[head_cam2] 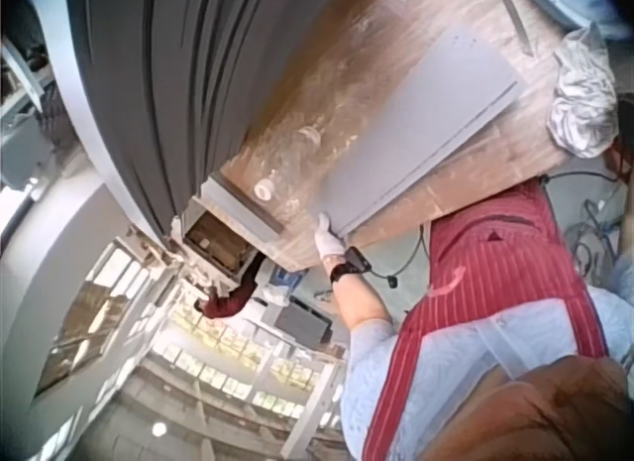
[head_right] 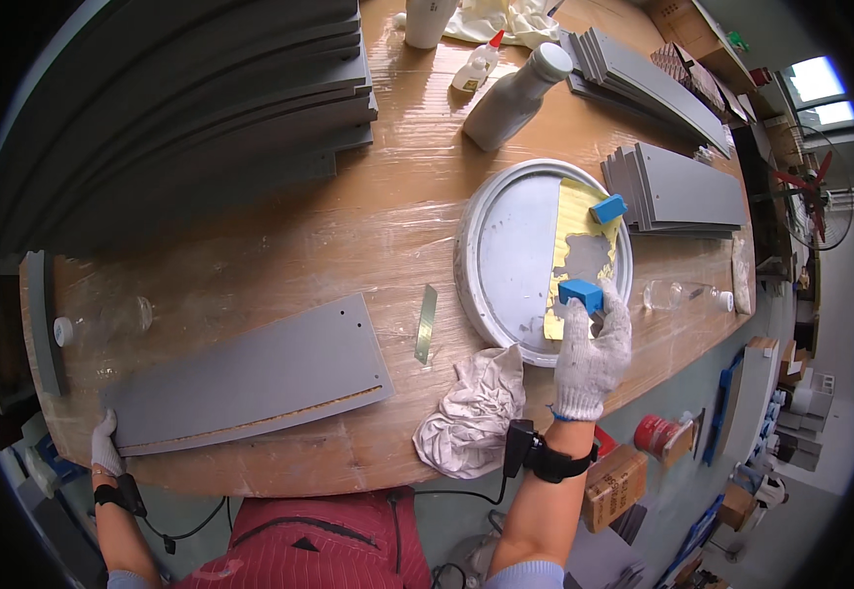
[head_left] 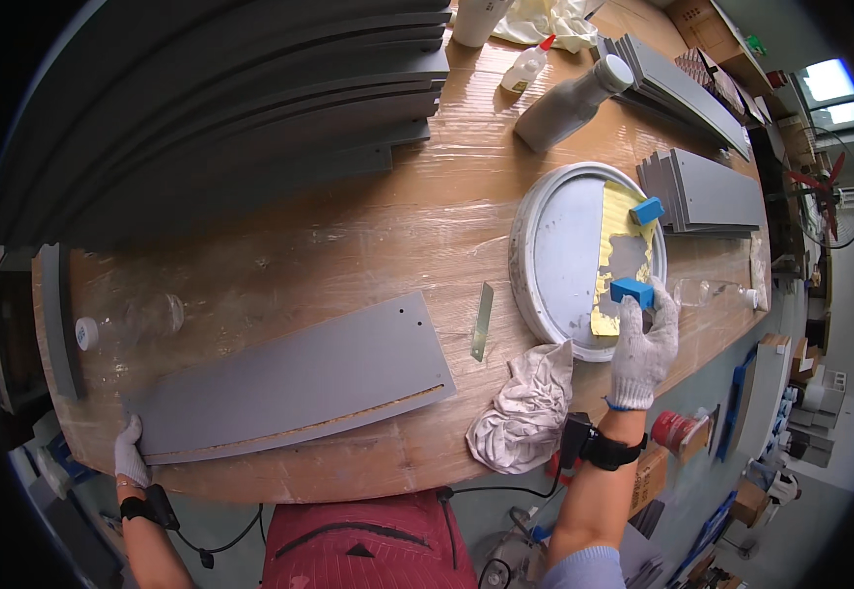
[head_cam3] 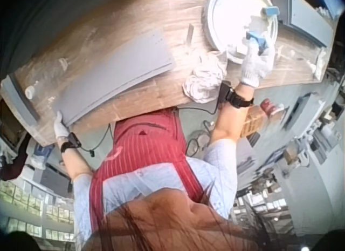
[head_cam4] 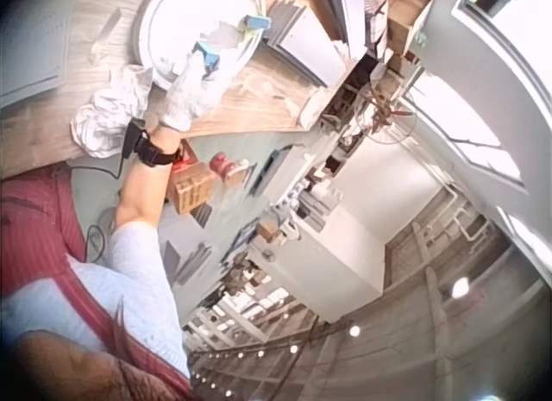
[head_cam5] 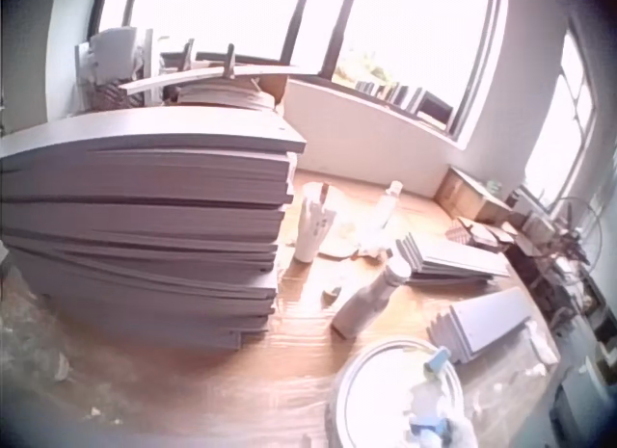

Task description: The person wipes a gray metal panel with a cloth, then uses a blue sanding block to smooth the edges. They flip the panel and repeat the sanding and wiping process on the other side. The person stacks the finished panel with others on the table.

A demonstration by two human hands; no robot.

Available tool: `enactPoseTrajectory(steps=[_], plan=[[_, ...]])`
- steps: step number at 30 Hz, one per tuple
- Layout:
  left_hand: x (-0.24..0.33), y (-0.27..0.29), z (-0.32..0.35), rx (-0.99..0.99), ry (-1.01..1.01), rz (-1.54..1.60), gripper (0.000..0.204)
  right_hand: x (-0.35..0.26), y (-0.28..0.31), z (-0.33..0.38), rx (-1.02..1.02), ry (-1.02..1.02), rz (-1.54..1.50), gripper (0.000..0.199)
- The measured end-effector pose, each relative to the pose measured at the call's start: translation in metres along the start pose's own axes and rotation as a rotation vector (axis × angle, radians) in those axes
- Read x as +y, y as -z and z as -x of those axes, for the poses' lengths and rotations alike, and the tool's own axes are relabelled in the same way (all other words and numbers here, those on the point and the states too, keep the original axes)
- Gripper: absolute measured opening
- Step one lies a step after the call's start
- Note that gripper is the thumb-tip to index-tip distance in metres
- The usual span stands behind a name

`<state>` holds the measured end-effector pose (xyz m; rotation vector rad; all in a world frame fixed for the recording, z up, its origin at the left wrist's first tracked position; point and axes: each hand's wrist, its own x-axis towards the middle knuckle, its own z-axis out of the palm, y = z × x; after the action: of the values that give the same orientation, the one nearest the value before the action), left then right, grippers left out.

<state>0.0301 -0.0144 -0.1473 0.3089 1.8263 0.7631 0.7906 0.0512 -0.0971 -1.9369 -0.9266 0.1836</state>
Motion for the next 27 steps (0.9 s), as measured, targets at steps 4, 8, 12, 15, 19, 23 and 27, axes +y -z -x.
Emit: enactPoseTrajectory(steps=[4,8,12,15,19,23,27], plan=[[0.002,-0.009,0.007,-0.002,0.014,0.04,0.052,-0.048,0.005,0.078,-0.333,0.145,0.034,0.043],[-0.002,0.0,0.001,-0.011,0.02,0.01,0.055,-0.067,-0.008,0.113,-0.483,0.434,0.192,0.041],[-0.005,0.002,0.002,-0.023,0.048,0.037,0.057,-0.077,-0.016,0.122,-0.563,0.477,0.213,0.037],[-0.001,-0.007,0.006,-0.009,0.044,0.074,0.053,-0.08,-0.016,0.123,-0.617,0.47,0.258,0.04],[-0.001,-0.005,0.006,-0.049,0.047,0.045,0.057,-0.073,-0.016,0.123,-0.529,0.568,0.277,0.043],[0.0,-0.005,0.007,-0.033,0.034,0.021,0.057,-0.079,-0.019,0.126,-0.585,0.529,0.286,0.042],[0.003,-0.011,0.012,-0.019,0.038,0.038,0.056,-0.081,-0.017,0.125,-0.574,0.506,0.299,0.044]])
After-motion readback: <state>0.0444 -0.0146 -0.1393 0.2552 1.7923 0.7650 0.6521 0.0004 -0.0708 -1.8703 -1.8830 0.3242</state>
